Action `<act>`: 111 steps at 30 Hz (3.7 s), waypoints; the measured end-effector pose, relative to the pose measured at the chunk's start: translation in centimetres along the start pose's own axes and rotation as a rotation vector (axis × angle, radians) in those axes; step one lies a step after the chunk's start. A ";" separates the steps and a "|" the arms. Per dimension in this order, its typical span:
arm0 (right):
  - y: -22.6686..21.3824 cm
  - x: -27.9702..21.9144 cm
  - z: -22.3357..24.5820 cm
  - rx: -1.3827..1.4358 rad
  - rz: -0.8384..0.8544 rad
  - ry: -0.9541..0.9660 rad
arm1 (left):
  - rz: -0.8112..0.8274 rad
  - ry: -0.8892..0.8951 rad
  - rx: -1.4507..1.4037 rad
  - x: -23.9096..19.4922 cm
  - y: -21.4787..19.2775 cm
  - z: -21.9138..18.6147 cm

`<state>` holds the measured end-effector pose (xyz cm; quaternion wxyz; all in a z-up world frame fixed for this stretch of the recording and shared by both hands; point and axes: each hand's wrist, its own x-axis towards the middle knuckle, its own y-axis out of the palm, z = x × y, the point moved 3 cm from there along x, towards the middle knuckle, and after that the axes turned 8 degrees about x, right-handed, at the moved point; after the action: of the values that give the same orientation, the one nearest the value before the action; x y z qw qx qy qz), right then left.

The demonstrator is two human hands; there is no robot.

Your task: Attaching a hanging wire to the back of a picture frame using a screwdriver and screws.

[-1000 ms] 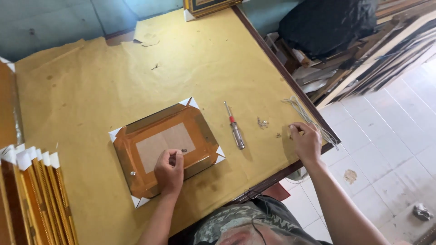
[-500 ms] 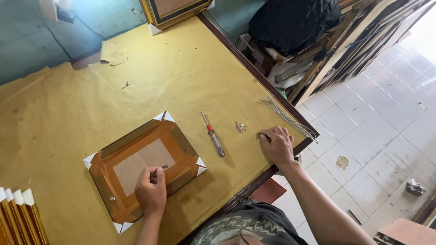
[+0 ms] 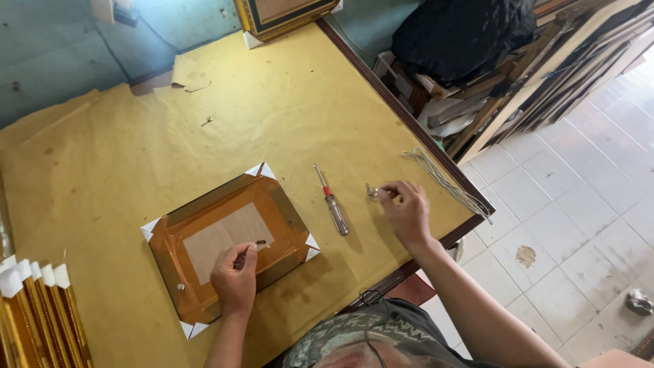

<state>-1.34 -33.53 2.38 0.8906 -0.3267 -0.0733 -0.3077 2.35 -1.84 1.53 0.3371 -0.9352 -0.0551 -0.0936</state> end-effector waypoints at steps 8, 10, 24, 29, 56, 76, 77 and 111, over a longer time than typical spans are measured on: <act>11.9 -4.9 10.7 0.437 0.500 -0.276 | 0.023 -0.245 -0.182 0.1 -0.5 0.0; 14.3 -5.9 11.1 0.456 0.553 -0.343 | 0.028 -0.284 -0.216 0.1 -0.7 0.1; 15.9 -6.3 9.5 0.339 0.504 -0.256 | 0.117 -0.264 -0.006 0.4 0.5 2.4; 15.6 -6.2 9.8 0.360 0.533 -0.251 | 0.127 -0.269 0.007 0.5 0.7 2.8; 8.5 -2.3 6.5 0.508 0.288 0.312 | 0.025 -0.191 -0.019 0.2 0.0 2.0; -3.5 -1.7 -2.3 -0.312 0.243 0.239 | 0.091 -0.151 0.273 0.3 1.3 1.0; -3.3 -1.9 -2.8 -0.321 0.240 0.216 | 0.077 -0.131 0.263 0.2 1.2 1.0; 15.9 -5.7 8.9 0.206 0.818 0.241 | 0.042 -0.143 -0.055 0.4 -0.3 0.9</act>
<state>4.23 -15.59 -1.12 0.9693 -0.2001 0.1363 0.0433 2.77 -1.05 1.09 0.3082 -0.9494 -0.0568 -0.0208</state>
